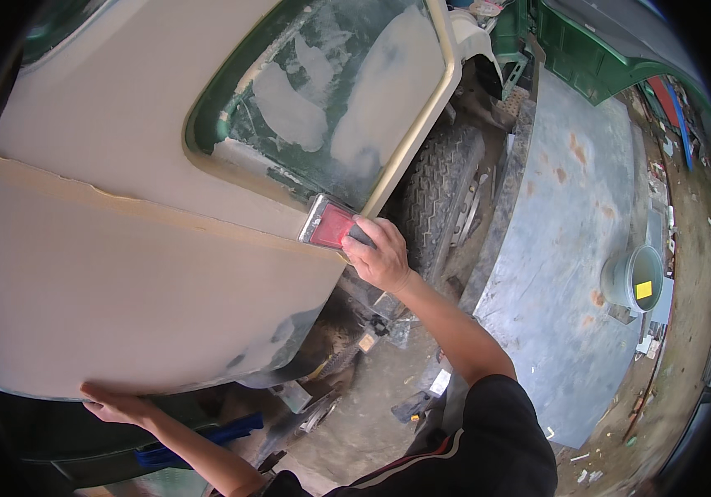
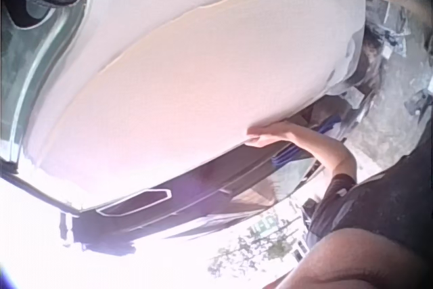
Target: The person uses a hand-held sanding block to smooth the surface of a truck's cab door, rubbing the tool back and forth over a patched area.
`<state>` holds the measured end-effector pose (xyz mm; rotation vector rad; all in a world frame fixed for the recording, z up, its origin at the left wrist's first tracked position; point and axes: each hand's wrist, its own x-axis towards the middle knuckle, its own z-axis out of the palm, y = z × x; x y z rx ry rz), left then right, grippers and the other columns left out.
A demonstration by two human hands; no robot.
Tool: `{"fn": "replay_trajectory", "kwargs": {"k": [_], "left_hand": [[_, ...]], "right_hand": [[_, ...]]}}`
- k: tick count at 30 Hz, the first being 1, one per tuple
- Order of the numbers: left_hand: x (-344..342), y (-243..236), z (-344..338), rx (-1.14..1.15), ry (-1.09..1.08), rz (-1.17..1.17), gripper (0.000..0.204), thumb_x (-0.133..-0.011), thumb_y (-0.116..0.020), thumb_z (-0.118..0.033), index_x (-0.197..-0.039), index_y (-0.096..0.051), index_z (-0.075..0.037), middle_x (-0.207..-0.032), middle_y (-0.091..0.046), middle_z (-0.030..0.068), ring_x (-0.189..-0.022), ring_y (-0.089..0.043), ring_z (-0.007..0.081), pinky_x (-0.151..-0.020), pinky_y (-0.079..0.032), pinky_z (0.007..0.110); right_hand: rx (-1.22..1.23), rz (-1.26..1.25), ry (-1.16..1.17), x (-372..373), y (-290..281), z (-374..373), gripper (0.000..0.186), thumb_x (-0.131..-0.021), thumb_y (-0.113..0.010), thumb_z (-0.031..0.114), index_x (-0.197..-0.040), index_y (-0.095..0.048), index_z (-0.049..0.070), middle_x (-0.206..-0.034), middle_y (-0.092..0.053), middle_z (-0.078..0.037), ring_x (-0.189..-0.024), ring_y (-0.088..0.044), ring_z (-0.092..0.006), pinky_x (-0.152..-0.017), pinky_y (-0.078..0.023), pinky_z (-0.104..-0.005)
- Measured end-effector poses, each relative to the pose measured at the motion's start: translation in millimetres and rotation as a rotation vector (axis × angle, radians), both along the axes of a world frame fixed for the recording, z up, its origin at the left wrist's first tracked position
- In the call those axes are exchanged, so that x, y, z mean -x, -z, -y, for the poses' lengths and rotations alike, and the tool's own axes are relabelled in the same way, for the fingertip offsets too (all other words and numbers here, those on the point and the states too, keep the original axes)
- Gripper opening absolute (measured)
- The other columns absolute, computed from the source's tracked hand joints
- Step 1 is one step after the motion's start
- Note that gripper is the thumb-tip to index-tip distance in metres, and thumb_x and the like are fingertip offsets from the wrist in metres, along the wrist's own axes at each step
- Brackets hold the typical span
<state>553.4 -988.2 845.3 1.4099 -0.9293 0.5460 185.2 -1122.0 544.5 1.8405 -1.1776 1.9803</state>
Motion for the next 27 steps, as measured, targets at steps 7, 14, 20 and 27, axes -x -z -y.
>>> {"fn": "replay_trajectory", "kwargs": {"k": [7, 14, 20, 27], "left_hand": [[3, 1, -4, 0.000, -0.002, 0.011, 0.077, -0.098, -0.064, -0.067, -0.118, -0.054, 0.006, -0.116, -0.064, 0.0199, -0.100, -0.066, 0.0254, -0.083, -0.061, 0.042], [7, 1, -1, -0.014, -0.050, 0.027, 0.077, -0.098, -0.061, -0.069, -0.117, -0.056, 0.005, -0.118, -0.063, 0.0203, -0.102, -0.066, 0.0266, -0.084, -0.061, 0.043], [10, -4, -1, -0.025, -0.034, 0.011, 0.080, -0.100, -0.057, -0.070, -0.122, -0.057, 0.007, -0.119, -0.063, 0.0201, -0.102, -0.066, 0.0278, -0.087, -0.060, 0.044], [16, -4, 0, -0.011, -0.085, 0.055, 0.083, -0.099, -0.056, -0.071, -0.128, -0.058, 0.008, -0.124, -0.064, 0.0209, -0.109, -0.065, 0.0297, -0.091, -0.057, 0.047]], "right_hand": [[0.053, 0.009, -0.001, -15, -86, 3, 0.046, -0.080, -0.083, 0.010, -0.121, -0.069, 0.025, -0.127, -0.066, -0.013, -0.089, -0.066, -0.0293, -0.075, -0.055, -0.0394], [-0.034, 0.082, -0.007, -16, -8, -2, 0.047, -0.078, -0.084, 0.010, -0.121, -0.068, 0.023, -0.129, -0.065, -0.015, -0.096, -0.066, -0.0335, -0.080, -0.055, -0.0417], [-0.030, -0.042, 0.033, -7, 25, -3, 0.049, -0.080, -0.081, 0.011, -0.125, -0.065, 0.024, -0.130, -0.063, -0.015, -0.098, -0.065, -0.0338, -0.080, -0.055, -0.0441], [0.033, -0.025, 0.015, -9, -57, 3, 0.046, -0.082, -0.081, 0.011, -0.124, -0.065, 0.022, -0.130, -0.062, -0.015, -0.098, -0.065, -0.0342, -0.081, -0.054, -0.0451]]}}
